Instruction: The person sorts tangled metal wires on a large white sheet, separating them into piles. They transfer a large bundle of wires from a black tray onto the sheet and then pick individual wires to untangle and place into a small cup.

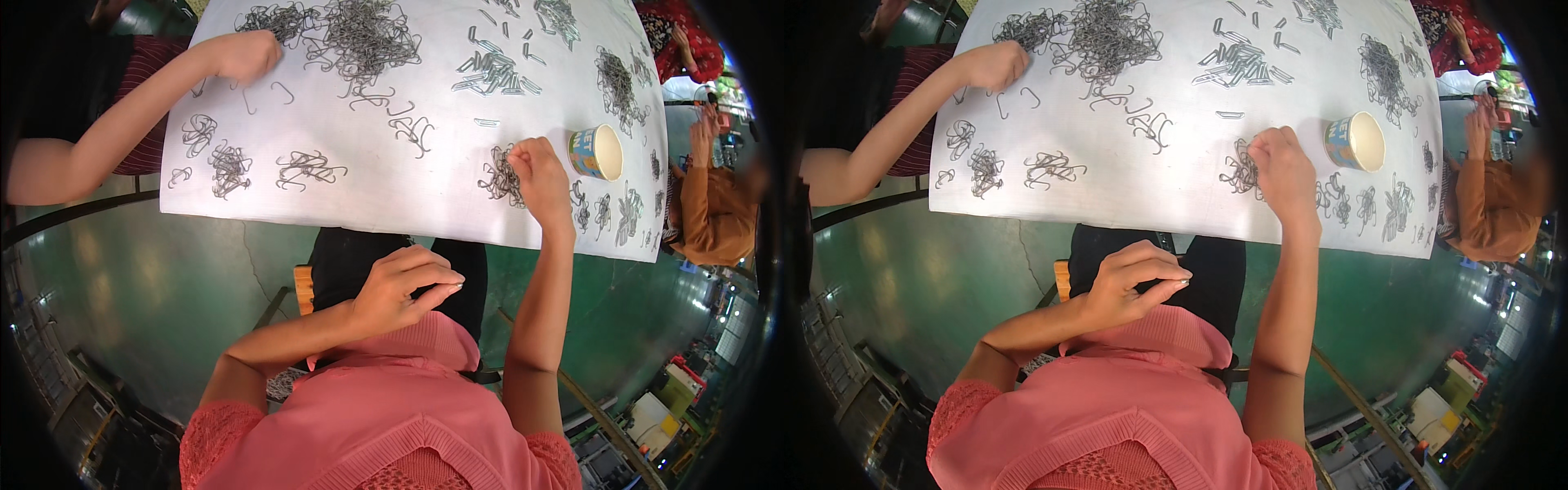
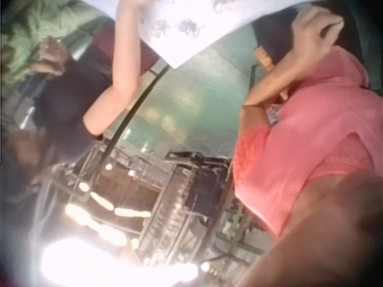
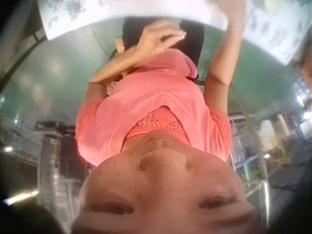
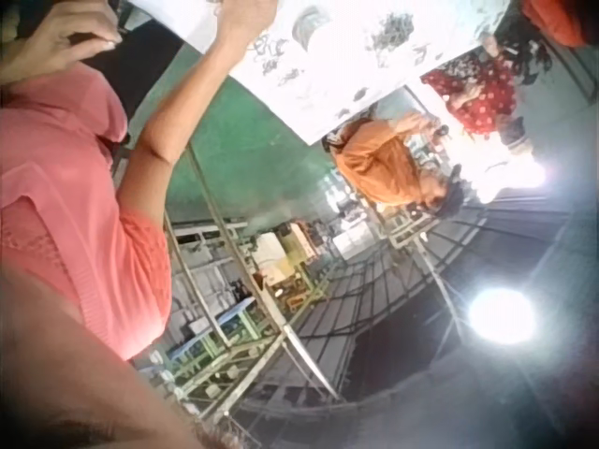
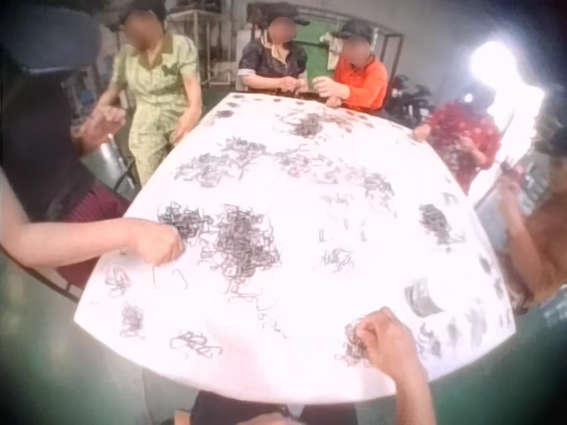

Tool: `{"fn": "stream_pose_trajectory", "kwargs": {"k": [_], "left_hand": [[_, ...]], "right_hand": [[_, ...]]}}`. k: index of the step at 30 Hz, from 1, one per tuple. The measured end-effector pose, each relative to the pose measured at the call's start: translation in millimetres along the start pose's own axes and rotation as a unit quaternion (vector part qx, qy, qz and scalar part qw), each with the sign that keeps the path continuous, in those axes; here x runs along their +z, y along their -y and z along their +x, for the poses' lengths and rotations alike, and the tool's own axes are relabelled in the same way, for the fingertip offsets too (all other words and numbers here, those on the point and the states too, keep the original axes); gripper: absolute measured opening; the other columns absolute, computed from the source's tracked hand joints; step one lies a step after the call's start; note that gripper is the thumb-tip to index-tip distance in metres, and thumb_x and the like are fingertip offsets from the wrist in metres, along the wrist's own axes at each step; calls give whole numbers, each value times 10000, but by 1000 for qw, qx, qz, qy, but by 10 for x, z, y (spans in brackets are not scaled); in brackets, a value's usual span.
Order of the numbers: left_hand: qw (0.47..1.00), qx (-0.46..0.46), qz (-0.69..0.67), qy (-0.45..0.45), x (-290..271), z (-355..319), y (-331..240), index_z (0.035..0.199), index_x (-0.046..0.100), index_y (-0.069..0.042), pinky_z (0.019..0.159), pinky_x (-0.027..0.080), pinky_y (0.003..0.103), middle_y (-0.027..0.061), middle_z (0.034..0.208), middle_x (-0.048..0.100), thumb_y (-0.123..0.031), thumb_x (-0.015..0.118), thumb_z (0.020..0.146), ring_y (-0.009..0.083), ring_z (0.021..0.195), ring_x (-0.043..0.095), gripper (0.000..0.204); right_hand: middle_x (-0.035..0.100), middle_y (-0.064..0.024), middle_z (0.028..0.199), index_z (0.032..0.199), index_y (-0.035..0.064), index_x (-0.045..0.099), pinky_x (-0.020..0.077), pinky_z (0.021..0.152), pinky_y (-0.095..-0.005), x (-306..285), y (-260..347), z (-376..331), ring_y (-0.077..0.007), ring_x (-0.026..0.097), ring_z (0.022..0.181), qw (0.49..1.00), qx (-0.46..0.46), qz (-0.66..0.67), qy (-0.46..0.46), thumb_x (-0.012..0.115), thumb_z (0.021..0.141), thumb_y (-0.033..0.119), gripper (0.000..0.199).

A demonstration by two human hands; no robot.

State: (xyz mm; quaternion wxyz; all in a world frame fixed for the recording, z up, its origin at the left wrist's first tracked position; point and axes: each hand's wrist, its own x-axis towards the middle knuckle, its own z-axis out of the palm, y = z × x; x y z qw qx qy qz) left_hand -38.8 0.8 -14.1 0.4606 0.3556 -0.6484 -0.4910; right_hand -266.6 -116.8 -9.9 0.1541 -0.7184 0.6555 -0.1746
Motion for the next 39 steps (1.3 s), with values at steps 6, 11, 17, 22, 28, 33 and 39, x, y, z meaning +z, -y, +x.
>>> {"fn": "stream_pose_trajectory", "kwargs": {"k": [6, 11, 17, 22, 28, 33, 39], "left_hand": [[1000, 14, 10, 15, 19, 36, 12, 890, 692, -87, 620, 467, 294, 37, 823, 631, -53, 723, 747, 181, 701, 586, 150], [999, 31, 24, 16, 0, 57, -31, 905, 699, -62, 600, 464, 282, 59, 839, 639, -17, 724, 738, 173, 690, 583, 175], [1000, 17, 13, 3, 36, 27, 27, 904, 698, -66, 600, 463, 283, 57, 836, 635, -15, 727, 733, 170, 682, 582, 181], [1000, 7, 4, 9, 52, 41, 80, 901, 698, -71, 601, 465, 282, 53, 829, 632, -22, 728, 735, 167, 681, 581, 175], [1000, 19, 13, 9, 51, 70, 54, 902, 697, -72, 604, 464, 290, 51, 830, 632, -30, 723, 743, 172, 677, 579, 166], [1000, 17, 20, -8, 29, 47, 35, 899, 696, -71, 607, 462, 296, 53, 827, 633, -29, 723, 740, 177, 675, 576, 166], [1000, 19, 19, -11, 33, 30, 29, 902, 697, -76, 618, 469, 299, 61, 837, 636, -30, 723, 743, 182, 696, 586, 168]], "right_hand": [[593, -63, 854, 842, 79, 624, 483, 680, -376, 271, 375, 297, -263, 617, 766, 995, -68, 77, 20, 657, 791, 105, 66], [590, -74, 859, 861, 53, 625, 476, 690, -367, 595, 821, 663, -271, 605, 762, 988, -117, 33, 99, 623, 822, 120, 77], [581, -88, 894, 867, 56, 604, 471, 702, -386, 611, 765, 687, -294, 598, 789, 981, -147, -37, 119, 566, 851, 101, 61], [600, -84, 874, 824, 74, 617, 471, 716, -396, 313, 462, 601, -285, 610, 816, 992, -76, 27, 96, 608, 827, 125, 52], [610, -63, 845, 827, 74, 648, 476, 697, -361, 582, 743, 674, -254, 615, 785, 987, -113, 40, 104, 657, 804, 152, 82], [606, -82, 852, 812, 52, 622, 482, 695, -379, 704, 944, 693, -261, 620, 808, 983, -103, -89, 127, 638, 804, 123, 73], [611, -153, 828, 907, -17, 585, 508, 658, -405, 738, 885, 584, -299, 633, 759, 975, -192, -104, 34, 594, 715, 27, 197]]}}
